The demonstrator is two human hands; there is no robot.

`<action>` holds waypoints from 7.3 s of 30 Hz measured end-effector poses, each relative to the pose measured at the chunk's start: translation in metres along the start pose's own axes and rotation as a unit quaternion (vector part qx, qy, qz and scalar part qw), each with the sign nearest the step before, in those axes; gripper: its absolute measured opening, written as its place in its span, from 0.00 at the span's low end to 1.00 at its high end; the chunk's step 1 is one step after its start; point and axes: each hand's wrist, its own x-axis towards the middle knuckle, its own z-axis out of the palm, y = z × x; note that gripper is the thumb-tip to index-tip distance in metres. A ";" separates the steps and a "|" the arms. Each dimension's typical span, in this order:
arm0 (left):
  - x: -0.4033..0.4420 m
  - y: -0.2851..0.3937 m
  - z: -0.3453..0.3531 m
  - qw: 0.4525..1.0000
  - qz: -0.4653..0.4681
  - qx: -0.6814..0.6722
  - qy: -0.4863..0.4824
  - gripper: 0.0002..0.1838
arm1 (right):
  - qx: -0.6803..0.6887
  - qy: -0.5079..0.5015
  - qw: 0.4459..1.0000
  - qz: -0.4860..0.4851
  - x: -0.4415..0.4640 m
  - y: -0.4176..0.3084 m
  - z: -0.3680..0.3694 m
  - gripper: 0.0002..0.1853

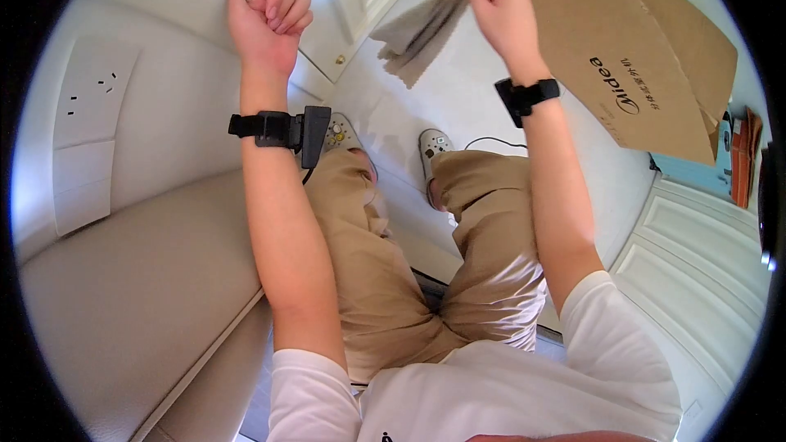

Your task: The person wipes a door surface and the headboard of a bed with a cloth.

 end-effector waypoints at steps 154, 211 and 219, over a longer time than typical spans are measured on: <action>-0.027 -0.018 0.019 0.576 0.252 0.761 0.160 0.12 | 0.244 -0.272 0.870 -0.332 -0.077 -0.206 -0.003 0.06; -0.003 0.000 0.003 0.997 0.027 0.076 -0.008 0.36 | 0.075 -0.186 0.974 0.108 -0.013 -0.080 0.078 0.24; 0.006 -0.009 -0.014 0.994 0.050 -0.055 -0.077 0.39 | 0.039 -0.218 0.971 0.088 -0.014 -0.076 0.082 0.25</action>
